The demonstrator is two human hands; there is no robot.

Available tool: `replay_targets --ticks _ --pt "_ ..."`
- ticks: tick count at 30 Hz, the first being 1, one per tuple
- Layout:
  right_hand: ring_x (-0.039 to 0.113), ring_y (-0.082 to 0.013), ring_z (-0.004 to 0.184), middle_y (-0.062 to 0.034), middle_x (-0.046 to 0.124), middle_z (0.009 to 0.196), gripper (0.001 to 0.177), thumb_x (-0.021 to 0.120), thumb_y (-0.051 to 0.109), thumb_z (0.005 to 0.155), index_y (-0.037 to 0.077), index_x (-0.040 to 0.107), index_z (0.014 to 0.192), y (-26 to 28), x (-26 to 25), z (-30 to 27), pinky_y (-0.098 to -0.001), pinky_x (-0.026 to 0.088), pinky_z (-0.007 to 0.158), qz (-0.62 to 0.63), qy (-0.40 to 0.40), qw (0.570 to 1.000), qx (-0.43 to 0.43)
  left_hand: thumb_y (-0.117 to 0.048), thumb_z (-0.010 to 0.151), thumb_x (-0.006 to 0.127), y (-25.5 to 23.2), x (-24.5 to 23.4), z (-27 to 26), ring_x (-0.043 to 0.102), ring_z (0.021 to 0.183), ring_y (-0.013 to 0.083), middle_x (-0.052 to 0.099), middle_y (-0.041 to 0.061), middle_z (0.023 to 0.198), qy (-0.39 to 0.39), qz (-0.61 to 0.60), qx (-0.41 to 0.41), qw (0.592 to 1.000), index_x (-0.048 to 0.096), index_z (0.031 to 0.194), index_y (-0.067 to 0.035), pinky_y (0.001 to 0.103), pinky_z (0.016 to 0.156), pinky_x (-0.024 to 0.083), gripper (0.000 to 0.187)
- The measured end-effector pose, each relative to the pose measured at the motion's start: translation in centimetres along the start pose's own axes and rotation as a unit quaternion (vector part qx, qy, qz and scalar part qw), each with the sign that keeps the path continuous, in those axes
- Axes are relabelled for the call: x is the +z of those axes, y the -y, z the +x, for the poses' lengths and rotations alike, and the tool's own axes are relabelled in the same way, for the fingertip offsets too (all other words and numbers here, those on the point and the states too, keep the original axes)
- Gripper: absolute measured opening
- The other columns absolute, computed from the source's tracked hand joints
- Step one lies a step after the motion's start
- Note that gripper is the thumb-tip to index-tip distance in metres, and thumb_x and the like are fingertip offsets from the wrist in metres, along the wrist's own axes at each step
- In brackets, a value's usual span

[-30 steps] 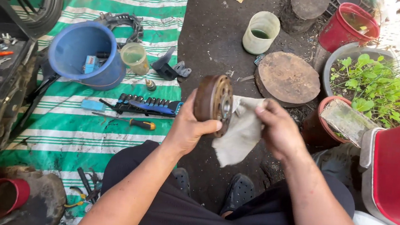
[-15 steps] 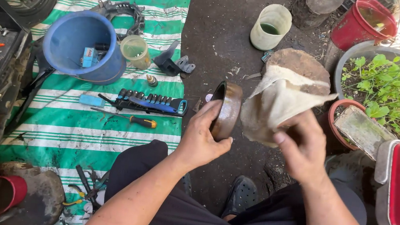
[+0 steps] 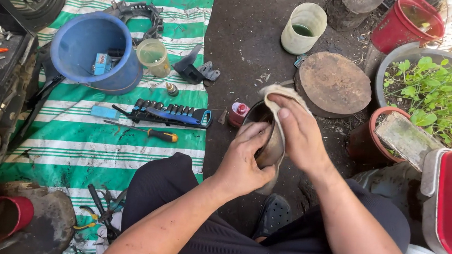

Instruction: The person pours a red liquid from a bottle into a container near the motorcycle engine. They then pick up a circular metal part and wipe it thoroughly with a cloth, cleaning both the outer surface and the inner holes.

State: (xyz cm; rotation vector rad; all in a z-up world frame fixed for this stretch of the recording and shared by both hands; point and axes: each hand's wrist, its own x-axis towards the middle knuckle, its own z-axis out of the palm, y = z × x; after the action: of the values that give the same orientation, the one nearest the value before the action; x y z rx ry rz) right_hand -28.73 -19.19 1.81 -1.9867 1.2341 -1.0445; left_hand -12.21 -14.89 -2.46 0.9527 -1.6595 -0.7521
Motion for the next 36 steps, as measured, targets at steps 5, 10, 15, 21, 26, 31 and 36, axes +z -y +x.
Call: replay_targets --ticks 5,10,15,21,26,31,36 --pt "0.061 -0.0555 0.14 -0.0328 0.069 0.145 0.05 0.045 0.033 0.117 0.0 0.069 0.147 -0.5 0.3 -1.1 -0.0661 0.044 0.118 0.056 -0.004 0.989 0.134 -0.001 0.056 0.076 -0.3 0.2 -0.7 0.068 0.124 0.0514 0.073 0.025 0.127 0.028 -0.025 -0.025 0.999 0.077 0.126 0.009 0.056 0.108 0.057 0.071" --pt "0.058 -0.0642 0.137 -0.0381 0.064 0.141 0.047 0.045 0.02 0.118 -0.014 0.063 0.146 1.4 1.4 -4.2 -0.0673 0.05 0.112 -0.066 -0.064 0.995 -0.029 -0.001 0.061 0.073 -1.8 0.1 -0.4 0.072 0.122 0.0466 0.074 0.02 0.135 0.03 -0.049 -0.032 0.998 0.078 0.126 0.002 0.049 0.102 0.062 0.065" --pt "0.061 -0.0624 0.134 -0.0367 0.064 0.137 0.048 0.048 0.021 0.119 -0.015 0.062 0.145 0.7 0.6 -3.5 -0.0685 0.051 0.11 -0.07 -0.061 0.995 -0.041 -0.001 0.067 0.072 -1.5 0.2 -0.1 0.072 0.128 0.0442 0.072 0.018 0.143 0.032 -0.063 -0.039 0.997 0.078 0.13 0.0 0.047 0.105 0.062 0.064" --pt "0.076 -0.0335 0.122 -0.0226 0.08 0.128 0.049 0.054 0.036 0.111 0.002 0.079 0.134 -2.8 -0.1 -0.7 -0.0542 0.055 0.112 0.248 -0.074 0.929 0.266 0.001 0.06 0.073 -1.4 0.3 -0.4 0.064 0.143 0.0502 0.063 0.021 0.156 0.049 -0.12 0.016 0.991 0.073 0.142 -0.002 0.057 0.117 0.054 0.082" --pt "0.081 -0.0299 0.062 -0.0224 0.078 0.081 0.027 0.076 0.026 0.1 -0.001 0.073 0.097 -6.8 0.9 -0.3 -0.0445 0.068 0.059 0.484 -0.191 0.712 0.471 -0.005 0.062 0.075 -1.5 -0.4 0.0 0.055 0.148 0.055 0.061 0.018 0.154 0.055 -0.079 0.109 0.989 0.074 0.139 -0.005 0.062 0.127 0.044 0.077" --pt "0.076 -0.0278 0.077 -0.0183 0.075 0.093 0.038 0.069 0.037 0.098 0.002 0.073 0.11 -4.5 0.3 -1.8 -0.0439 0.064 0.081 0.533 -0.151 0.663 0.503 -0.018 0.068 0.075 -0.4 -0.5 -0.2 0.042 0.153 0.0539 0.053 0.017 0.161 0.064 -0.022 0.172 0.983 0.077 0.136 -0.013 0.06 0.133 0.035 0.069" --pt "0.07 -0.0291 0.09 -0.0158 0.066 0.099 0.044 0.05 0.032 0.103 -0.003 0.067 0.122 0.2 -0.3 0.8 -0.0434 0.059 0.102 0.551 -0.166 0.62 0.533 -0.02 0.065 0.079 -0.3 -0.6 0.1 0.032 0.157 0.0556 0.042 0.02 0.173 0.105 0.025 0.164 0.98 0.071 0.142 -0.02 0.063 0.135 0.025 0.077"
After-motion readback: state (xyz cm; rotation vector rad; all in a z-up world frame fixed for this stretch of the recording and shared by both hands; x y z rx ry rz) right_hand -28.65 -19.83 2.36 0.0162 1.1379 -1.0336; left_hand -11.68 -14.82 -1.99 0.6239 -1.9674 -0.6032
